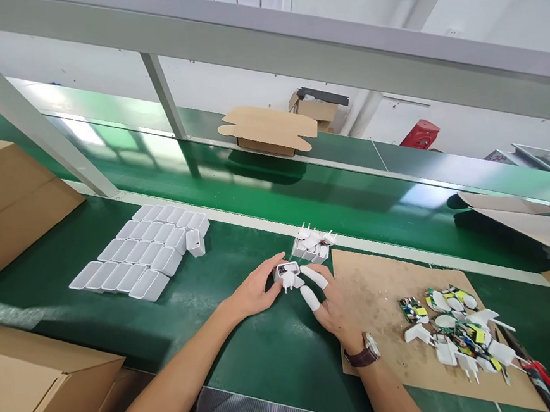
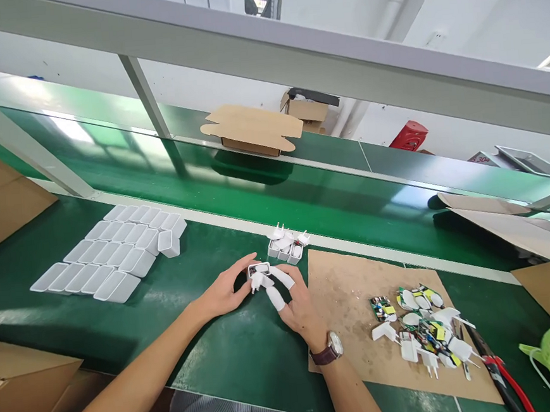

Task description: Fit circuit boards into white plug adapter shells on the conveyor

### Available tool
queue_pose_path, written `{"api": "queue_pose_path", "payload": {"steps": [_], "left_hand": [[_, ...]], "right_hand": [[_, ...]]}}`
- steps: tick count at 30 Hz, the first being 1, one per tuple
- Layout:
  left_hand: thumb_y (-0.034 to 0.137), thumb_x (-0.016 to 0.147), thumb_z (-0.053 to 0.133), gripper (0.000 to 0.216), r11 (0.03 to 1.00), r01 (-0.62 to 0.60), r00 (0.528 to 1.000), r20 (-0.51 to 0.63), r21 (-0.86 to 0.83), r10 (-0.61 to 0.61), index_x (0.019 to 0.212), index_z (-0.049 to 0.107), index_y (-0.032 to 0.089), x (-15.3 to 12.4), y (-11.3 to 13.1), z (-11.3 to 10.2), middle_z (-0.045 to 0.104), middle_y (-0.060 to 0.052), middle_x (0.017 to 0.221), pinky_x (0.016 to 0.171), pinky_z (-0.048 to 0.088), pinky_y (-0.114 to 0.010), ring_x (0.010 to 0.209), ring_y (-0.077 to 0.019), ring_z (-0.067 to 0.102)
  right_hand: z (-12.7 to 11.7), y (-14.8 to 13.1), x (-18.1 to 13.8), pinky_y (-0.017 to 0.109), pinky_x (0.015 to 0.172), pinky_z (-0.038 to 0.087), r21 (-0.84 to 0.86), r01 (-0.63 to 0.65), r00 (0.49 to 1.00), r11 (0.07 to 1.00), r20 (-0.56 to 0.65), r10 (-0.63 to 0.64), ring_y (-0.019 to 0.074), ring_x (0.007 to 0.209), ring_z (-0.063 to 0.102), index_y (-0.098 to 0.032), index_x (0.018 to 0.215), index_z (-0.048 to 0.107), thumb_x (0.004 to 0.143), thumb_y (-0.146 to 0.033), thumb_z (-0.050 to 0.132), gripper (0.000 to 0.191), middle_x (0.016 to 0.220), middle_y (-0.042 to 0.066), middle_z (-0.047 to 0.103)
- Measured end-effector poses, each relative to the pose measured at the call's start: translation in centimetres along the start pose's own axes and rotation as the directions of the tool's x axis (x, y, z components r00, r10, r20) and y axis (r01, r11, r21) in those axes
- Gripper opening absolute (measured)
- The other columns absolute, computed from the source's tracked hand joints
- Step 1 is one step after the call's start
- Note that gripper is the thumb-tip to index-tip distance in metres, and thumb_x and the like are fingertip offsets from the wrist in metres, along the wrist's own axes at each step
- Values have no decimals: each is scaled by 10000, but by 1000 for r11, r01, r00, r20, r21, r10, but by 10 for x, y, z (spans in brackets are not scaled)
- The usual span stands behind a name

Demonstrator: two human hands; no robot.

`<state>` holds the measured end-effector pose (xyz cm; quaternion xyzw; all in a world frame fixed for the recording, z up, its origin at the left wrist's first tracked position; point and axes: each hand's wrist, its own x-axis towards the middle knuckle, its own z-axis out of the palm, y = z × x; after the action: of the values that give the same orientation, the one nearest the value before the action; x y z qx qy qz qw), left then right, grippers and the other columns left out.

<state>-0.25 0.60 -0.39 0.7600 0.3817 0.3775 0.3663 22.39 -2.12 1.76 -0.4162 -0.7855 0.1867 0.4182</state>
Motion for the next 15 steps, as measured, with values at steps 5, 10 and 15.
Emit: {"api": "queue_pose_path", "payload": {"steps": [5,10,15], "left_hand": [[244,999,508,631,983,87,995,53,-163,-79,1587,283,280,-1,-7,2,566,-111,1509,1171,462,-492,1381,-248,566],[386,1004,564,633,942,220,975,74,-253,-208,1572,310,270,1,-2,4,529,-122,1547,1168,462,-479,1416,-265,533],[472,1009,551,717,919,251,968,64,-303,-243,1603,210,259,1,3,5,499,-140,1569,1193,424,-480,1406,-261,538]], "right_hand": [[9,2,7,491,1119,519,7,9,991,1000,133,-10,278,1348,572,-333,1488,495,1008,-226,564,496,1486,109,547],[9,8,6,456,1000,603,-20,5,980,1000,200,-1,272,1196,669,-303,1465,504,1006,-263,582,467,1339,114,644],[10,8,3,414,956,624,-56,38,993,998,112,-32,247,1118,696,-274,1425,526,1011,-204,526,420,1257,113,671]]}}
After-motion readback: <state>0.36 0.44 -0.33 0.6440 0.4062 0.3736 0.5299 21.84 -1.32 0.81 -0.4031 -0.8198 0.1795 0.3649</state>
